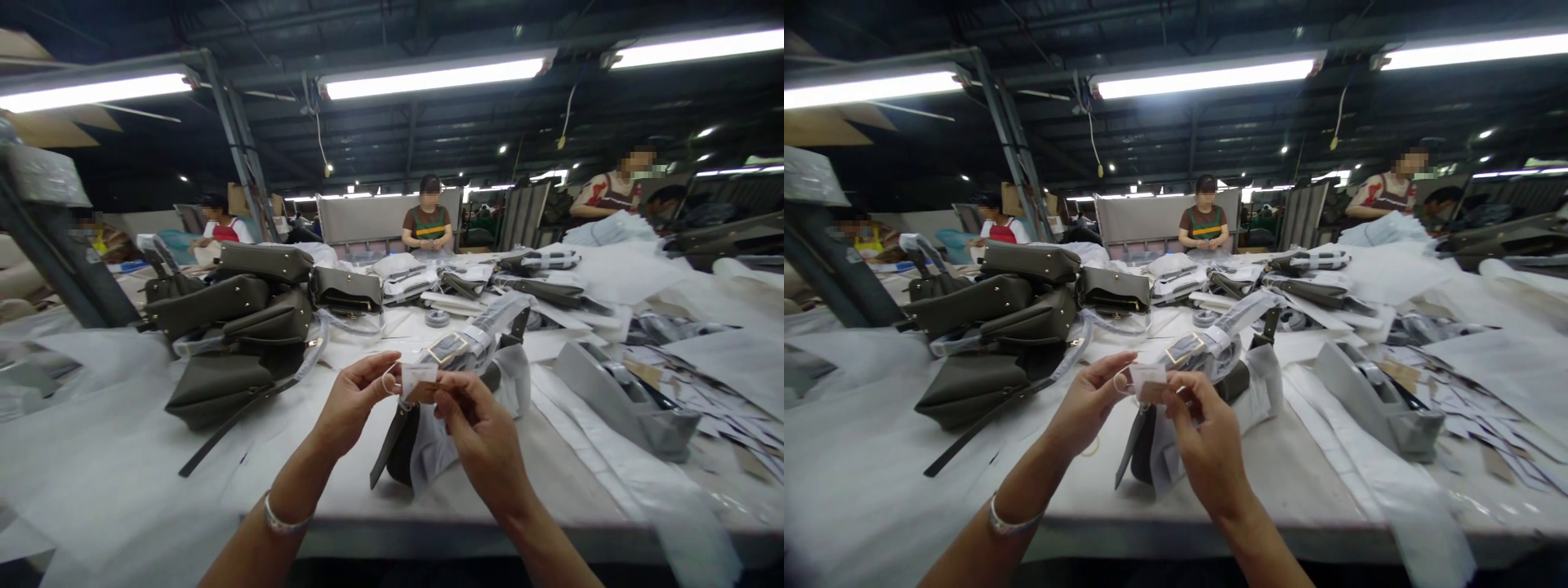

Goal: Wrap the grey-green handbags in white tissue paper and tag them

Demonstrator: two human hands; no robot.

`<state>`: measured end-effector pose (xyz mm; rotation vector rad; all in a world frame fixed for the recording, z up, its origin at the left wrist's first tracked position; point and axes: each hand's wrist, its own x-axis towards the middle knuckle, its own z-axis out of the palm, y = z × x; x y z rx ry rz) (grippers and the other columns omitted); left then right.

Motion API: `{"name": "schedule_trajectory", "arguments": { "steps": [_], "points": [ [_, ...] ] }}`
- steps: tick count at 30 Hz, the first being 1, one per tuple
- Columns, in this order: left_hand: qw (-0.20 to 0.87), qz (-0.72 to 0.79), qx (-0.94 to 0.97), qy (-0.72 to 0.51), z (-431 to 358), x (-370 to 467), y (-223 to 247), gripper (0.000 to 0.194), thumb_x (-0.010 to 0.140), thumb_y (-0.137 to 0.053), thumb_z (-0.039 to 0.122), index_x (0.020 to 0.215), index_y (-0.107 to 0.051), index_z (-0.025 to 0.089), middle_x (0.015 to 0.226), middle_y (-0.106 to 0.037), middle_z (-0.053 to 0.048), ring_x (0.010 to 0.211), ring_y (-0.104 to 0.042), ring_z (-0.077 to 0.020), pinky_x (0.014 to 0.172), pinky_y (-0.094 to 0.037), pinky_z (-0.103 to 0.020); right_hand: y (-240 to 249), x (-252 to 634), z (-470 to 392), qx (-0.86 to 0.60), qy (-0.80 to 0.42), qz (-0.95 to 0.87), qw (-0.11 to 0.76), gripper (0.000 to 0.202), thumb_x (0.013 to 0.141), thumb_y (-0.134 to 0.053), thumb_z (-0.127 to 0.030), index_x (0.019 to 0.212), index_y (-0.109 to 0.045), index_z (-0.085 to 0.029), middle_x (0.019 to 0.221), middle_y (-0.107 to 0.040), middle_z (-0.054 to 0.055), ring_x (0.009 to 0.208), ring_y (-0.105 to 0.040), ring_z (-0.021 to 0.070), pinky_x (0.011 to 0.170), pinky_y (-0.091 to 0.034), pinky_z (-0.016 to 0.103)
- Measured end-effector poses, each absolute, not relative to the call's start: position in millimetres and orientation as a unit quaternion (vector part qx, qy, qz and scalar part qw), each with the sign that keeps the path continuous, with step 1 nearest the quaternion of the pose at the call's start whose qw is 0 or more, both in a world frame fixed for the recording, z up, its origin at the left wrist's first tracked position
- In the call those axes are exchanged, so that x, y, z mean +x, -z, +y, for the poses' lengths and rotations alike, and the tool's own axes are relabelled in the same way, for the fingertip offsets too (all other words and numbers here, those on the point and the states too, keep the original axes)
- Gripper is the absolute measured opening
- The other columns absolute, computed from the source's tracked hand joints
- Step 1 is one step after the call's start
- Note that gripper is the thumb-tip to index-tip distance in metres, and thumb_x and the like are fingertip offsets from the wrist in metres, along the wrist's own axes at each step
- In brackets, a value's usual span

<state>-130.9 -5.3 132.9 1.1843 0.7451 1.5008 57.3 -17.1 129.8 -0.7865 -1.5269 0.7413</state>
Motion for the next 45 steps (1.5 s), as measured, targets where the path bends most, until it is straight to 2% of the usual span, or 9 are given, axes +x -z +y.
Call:
{"name": "schedule_trajectory", "arguments": {
  "steps": [4,9,13,18,26,30,35,40,45],
  "points": [
    [0.513,0.303,0.504,-0.625,-7,-129,-131,0.04,0.074,-0.085,0.032,0.111,-0.073,0.022,0.104,-0.076,-0.01,0.094,-0.071,-0.021,0.088,-0.055,-0.033,-126,55,-14,-0.333,-0.366,-0.621,0.608,0.025,0.09,-0.066,-0.035,0.112,-0.064,-0.024,0.086,-0.073,0.002,0.065,-0.064,0.0146,0.059,-0.052,0.025],
    [0.467,0.318,0.555,-0.611,-12,-127,-139,0.037,0.079,-0.081,0.029,0.114,-0.072,0.022,0.106,-0.076,-0.01,0.098,-0.071,-0.0222,0.089,-0.056,-0.034,-134,55,-17,-0.325,-0.311,-0.681,0.578,0.016,0.093,-0.062,-0.034,0.097,-0.073,-0.023,0.08,-0.072,0.001,0.068,-0.066,0.0156,0.066,-0.054,0.026],
    [0.467,0.328,0.535,-0.623,-11,-129,-141,0.048,0.078,-0.082,0.035,0.121,-0.068,0.02,0.102,-0.077,-0.013,0.098,-0.071,-0.025,0.086,-0.058,-0.035,-137,58,-18,-0.373,-0.257,-0.68,0.577,0.018,0.096,-0.057,-0.033,0.102,-0.07,-0.022,0.067,-0.069,-0.001,0.055,-0.064,0.014,0.057,-0.054,0.024],
    [0.448,0.338,0.531,-0.635,-16,-124,-140,0.052,0.081,-0.08,0.033,0.129,-0.063,0.022,0.113,-0.074,-0.013,0.11,-0.069,-0.0257,0.097,-0.054,-0.038,-134,57,-13,-0.368,-0.098,-0.747,0.544,0.023,0.096,-0.054,-0.024,0.109,-0.072,-0.02,0.104,-0.077,0.008,0.092,-0.074,0.0225,0.083,-0.059,0.032],
    [0.099,0.408,0.742,-0.523,-36,-111,-163,0.045,0.083,-0.075,0.015,0.124,-0.066,0.03,0.116,-0.073,-0.001,0.108,-0.067,-0.0182,0.097,-0.053,-0.029,-143,55,-17,-0.322,-0.126,-0.766,0.542,0.024,0.094,-0.054,-0.014,0.114,-0.063,-0.023,0.107,-0.076,0.003,0.097,-0.073,0.0183,0.085,-0.058,0.027],
    [-0.003,0.406,0.786,-0.466,-41,-115,-164,0.051,0.086,-0.066,0.005,0.132,-0.06,0.026,0.118,-0.07,-0.003,0.106,-0.066,-0.0155,0.093,-0.054,-0.025,-141,56,-20,-0.281,-0.178,-0.75,0.571,0.021,0.097,-0.051,-0.014,0.115,-0.054,-0.023,0.104,-0.074,0.003,0.093,-0.073,0.0138,0.081,-0.058,0.021],
    [-0.144,0.393,0.81,-0.41,-60,-113,-167,0.046,0.094,-0.056,0.007,0.137,-0.055,0.022,0.113,-0.073,-0.004,0.088,-0.062,-0.0167,0.081,-0.055,-0.029,-128,61,-18,-0.274,-0.126,-0.772,0.559,0.042,0.097,-0.043,-0.009,0.135,-0.052,-0.025,0.115,-0.072,0.004,0.093,-0.072,0.014,0.089,-0.057,0.026],
    [-0.102,0.409,0.82,-0.386,-64,-115,-174,0.048,0.092,-0.055,0.004,0.134,-0.058,0.028,0.104,-0.075,-0.001,0.074,-0.058,-0.0143,0.072,-0.051,-0.026,-139,64,-19,-0.334,-0.055,-0.803,0.491,0.06,0.091,-0.044,-0.005,0.146,-0.047,-0.029,0.109,-0.071,0.004,0.085,-0.07,0.0178,0.076,-0.058,0.03],
    [0.015,0.449,0.784,-0.428,-59,-116,-175,0.068,0.085,-0.063,0.007,0.146,-0.042,0.03,0.097,-0.075,0.003,0.071,-0.059,-0.0109,0.071,-0.051,-0.022,-156,61,-28,-0.343,-0.01,-0.779,0.524,0.052,0.086,-0.054,-0.01,0.135,-0.058,-0.023,0.117,-0.066,0.008,0.092,-0.067,0.0211,0.083,-0.058,0.035]
  ]
}}
